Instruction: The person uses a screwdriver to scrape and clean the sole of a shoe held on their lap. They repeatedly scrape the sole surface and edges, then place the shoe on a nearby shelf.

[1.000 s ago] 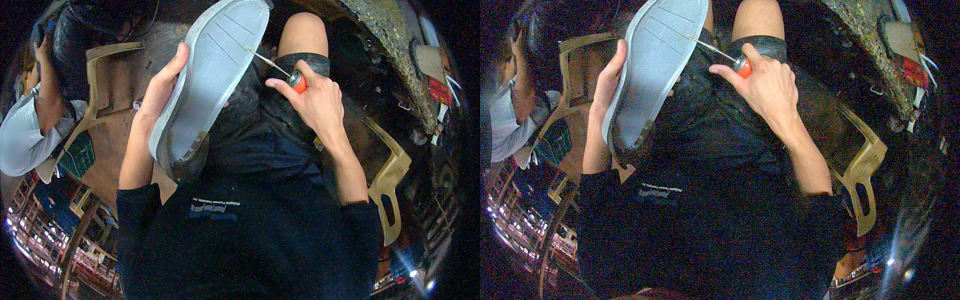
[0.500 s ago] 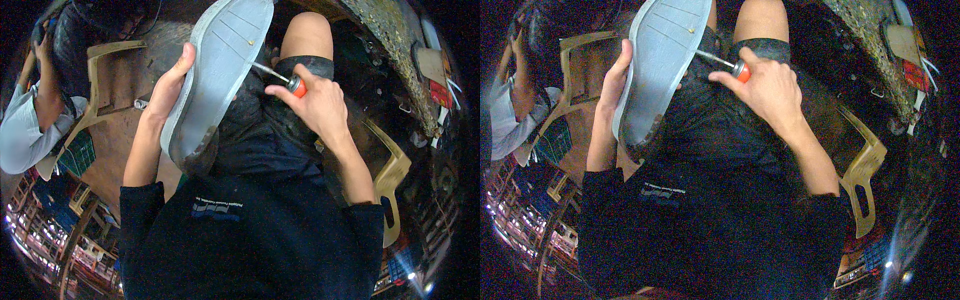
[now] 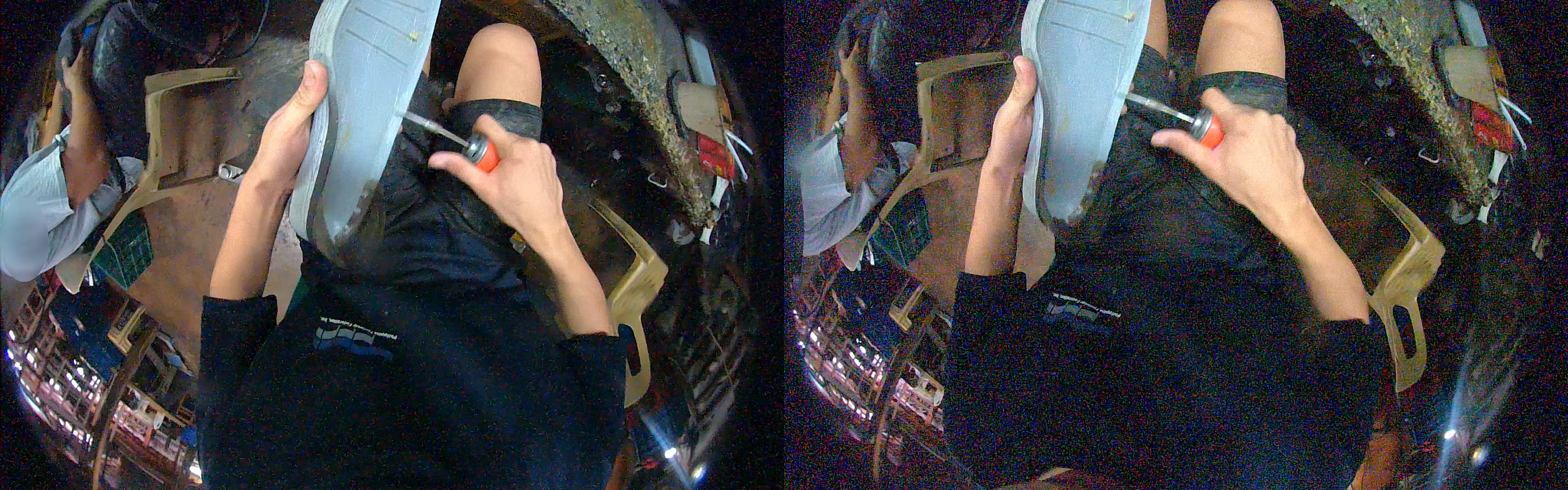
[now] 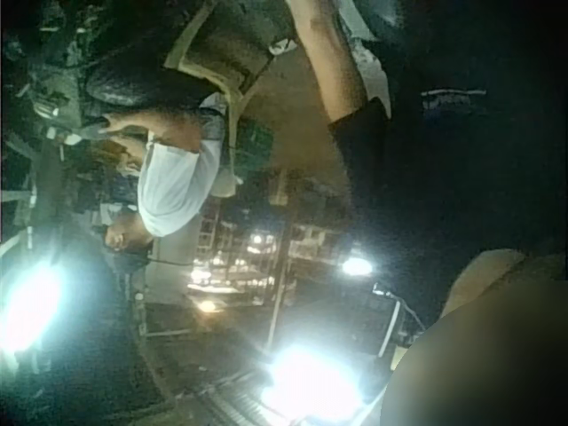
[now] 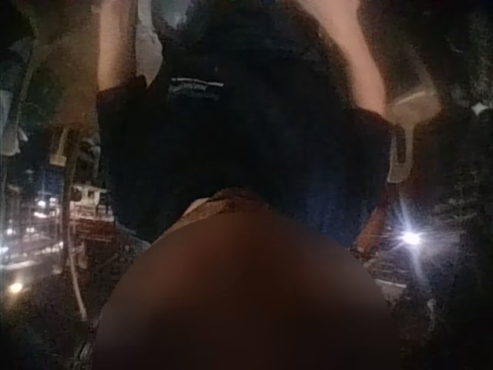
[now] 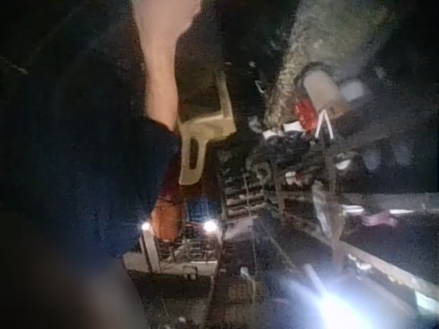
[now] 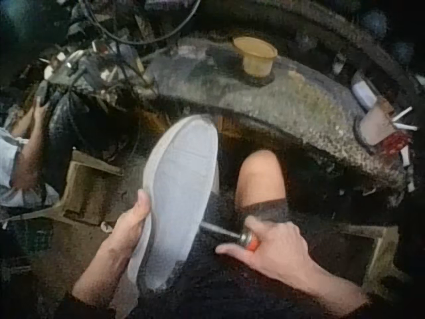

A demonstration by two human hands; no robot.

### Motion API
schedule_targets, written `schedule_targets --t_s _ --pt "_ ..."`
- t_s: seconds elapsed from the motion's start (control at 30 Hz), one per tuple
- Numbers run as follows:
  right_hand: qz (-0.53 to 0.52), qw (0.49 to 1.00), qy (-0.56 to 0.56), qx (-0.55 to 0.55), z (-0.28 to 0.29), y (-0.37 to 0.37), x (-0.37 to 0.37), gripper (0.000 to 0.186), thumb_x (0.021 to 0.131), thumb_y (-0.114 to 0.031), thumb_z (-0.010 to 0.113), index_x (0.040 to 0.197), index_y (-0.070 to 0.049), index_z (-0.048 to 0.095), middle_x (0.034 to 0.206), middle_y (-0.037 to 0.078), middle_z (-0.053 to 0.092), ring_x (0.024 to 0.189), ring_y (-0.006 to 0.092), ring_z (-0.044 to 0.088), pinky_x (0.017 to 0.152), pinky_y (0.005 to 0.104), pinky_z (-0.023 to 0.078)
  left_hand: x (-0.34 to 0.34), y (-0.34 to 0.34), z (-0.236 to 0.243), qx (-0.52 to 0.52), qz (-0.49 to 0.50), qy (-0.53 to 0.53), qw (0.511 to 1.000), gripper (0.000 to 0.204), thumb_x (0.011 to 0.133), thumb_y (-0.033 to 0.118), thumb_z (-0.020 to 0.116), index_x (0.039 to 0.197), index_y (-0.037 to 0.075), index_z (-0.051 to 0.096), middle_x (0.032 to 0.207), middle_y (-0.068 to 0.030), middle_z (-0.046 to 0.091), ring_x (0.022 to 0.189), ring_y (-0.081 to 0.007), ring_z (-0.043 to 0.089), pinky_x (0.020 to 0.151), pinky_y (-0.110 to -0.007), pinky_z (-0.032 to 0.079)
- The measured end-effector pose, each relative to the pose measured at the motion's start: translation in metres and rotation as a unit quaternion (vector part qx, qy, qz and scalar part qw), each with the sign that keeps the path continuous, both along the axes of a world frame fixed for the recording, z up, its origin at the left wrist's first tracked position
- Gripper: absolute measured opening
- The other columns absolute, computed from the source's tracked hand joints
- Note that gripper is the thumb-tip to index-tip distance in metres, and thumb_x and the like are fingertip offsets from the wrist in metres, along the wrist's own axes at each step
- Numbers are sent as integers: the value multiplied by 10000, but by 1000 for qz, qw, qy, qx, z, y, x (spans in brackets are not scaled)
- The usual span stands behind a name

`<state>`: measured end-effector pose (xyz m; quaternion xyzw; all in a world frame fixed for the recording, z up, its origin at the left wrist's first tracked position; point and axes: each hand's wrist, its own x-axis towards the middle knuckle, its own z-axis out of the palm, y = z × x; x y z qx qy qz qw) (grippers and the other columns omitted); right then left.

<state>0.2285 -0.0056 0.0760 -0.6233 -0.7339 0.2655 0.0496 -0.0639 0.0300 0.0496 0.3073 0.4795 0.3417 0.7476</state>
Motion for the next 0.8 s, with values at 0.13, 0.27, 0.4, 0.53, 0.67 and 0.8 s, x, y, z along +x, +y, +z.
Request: schedule_targets --t_s 0.13,0.27,0.4,0.53,0.67,0.8 --pt "-68 997 -11 -40 4 13 0 790 901 -839 714 1004 -56 725 772 302 741 794 541 753 732 617 612 1 11 6 -9 -86 -46 995 916 1133 745 348 1597 -22 541 1355 -242 753 1225 -289 764 1096 -395 596" --pt "-68 996 -35 -51 5 17 -3 787 919 -818 711 1091 -51 761 796 310 749 815 549 753 759 616 616 7 8 7 21 -90 58 994 929 1130 758 322 1586 -17 554 1289 -230 778 1183 -276 776 1073 -384 602" --pt "-55 996 -54 -49 4 18 -3 799 923 -814 707 1147 -50 775 807 306 757 817 542 759 756 629 615 11 9 8 12 -79 70 994 933 1139 750 289 1581 -29 553 1273 -225 780 1167 -278 779 1069 -382 601" --pt "-25 996 -67 -60 6 17 -4 795 924 -816 703 1125 -50 765 792 290 757 806 533 765 728 624 623 14 6 8 27 -58 87 994 927 1148 738 278 1575 -37 557 1283 -219 780 1183 -285 773 1084 -382 590" --pt "11 996 -75 -40 6 8 -6 772 931 -812 696 1096 -60 737 768 270 751 760 513 765 667 600 629 15 5 -4 69 -26 161 984 918 1155 730 276 1561 -39 571 1275 -216 784 1169 -289 779 1073 -380 592" --pt "35 997 -60 -13 4 -1 -7 765 914 -795 738 1019 -39 697 702 261 719 760 505 759 667 582 614 14 10 -12 47 -30 121 991 930 1153 737 280 1574 -42 562 1345 -225 760 1228 -288 757 1103 -384 572"
